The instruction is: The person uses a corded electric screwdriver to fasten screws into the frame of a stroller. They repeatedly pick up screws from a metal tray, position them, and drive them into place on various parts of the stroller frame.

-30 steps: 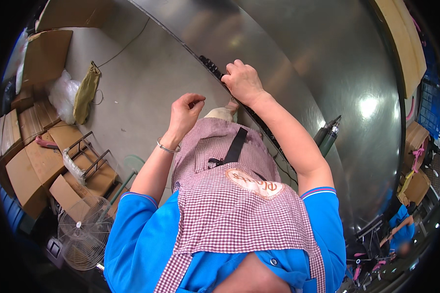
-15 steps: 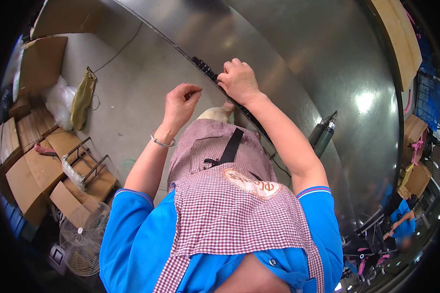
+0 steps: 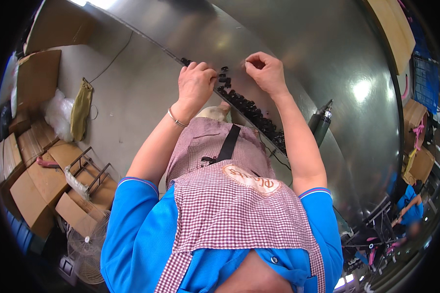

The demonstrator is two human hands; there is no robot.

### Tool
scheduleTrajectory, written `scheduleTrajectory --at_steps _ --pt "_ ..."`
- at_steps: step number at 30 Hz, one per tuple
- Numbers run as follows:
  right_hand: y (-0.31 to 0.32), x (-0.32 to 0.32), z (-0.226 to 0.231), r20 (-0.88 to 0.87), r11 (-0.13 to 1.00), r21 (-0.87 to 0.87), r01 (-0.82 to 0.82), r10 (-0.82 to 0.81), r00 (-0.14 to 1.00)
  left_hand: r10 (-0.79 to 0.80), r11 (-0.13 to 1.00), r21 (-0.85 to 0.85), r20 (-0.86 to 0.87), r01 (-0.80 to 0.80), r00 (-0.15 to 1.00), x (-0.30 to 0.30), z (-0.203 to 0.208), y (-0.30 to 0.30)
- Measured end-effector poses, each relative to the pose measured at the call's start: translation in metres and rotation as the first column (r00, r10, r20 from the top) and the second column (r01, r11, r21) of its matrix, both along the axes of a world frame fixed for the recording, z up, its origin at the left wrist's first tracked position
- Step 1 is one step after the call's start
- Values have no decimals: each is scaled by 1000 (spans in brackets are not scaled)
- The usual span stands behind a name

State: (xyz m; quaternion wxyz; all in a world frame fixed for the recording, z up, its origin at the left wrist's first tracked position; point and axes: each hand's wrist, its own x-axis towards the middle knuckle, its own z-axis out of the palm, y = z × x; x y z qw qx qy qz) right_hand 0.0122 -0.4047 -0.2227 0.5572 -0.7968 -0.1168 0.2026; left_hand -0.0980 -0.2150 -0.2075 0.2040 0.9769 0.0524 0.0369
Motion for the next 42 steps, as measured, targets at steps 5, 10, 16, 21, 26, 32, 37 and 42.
scheduleTrajectory --at_steps 5,10,16,21,26,32,37,42 --pt "-28 -27 -3 -119 994 52 96 -89 989 -114 981 141 -120 131 986 17 -19 -8" --pt "-42 -48 -14 -232 969 150 195 -157 960 -177 959 195 -160 207 971 22 -24 -9" --pt "-40 -62 -17 -390 909 317 270 -135 911 -7 999 -42 -123 2 992 25 -23 -4" --pt "-39 -69 -11 -389 920 298 253 -125 913 -82 997 -5 -77 82 994 16 -22 -7" --pt "-45 -74 -15 -401 914 302 270 -135 906 -132 988 73 -56 136 990 16 -24 -13" --pt "-37 -78 -2 -462 847 415 333 -120 879 115 485 -787 -375 -381 920 19 -10 -17" --pt "-26 -79 13 -295 800 551 236 -77 952 -180 -174 -818 -520 -548 835 6 13 -32" --pt "-31 -92 6 -272 823 530 206 -65 960 -86 -66 -822 -561 -566 824 -14 29 -56"
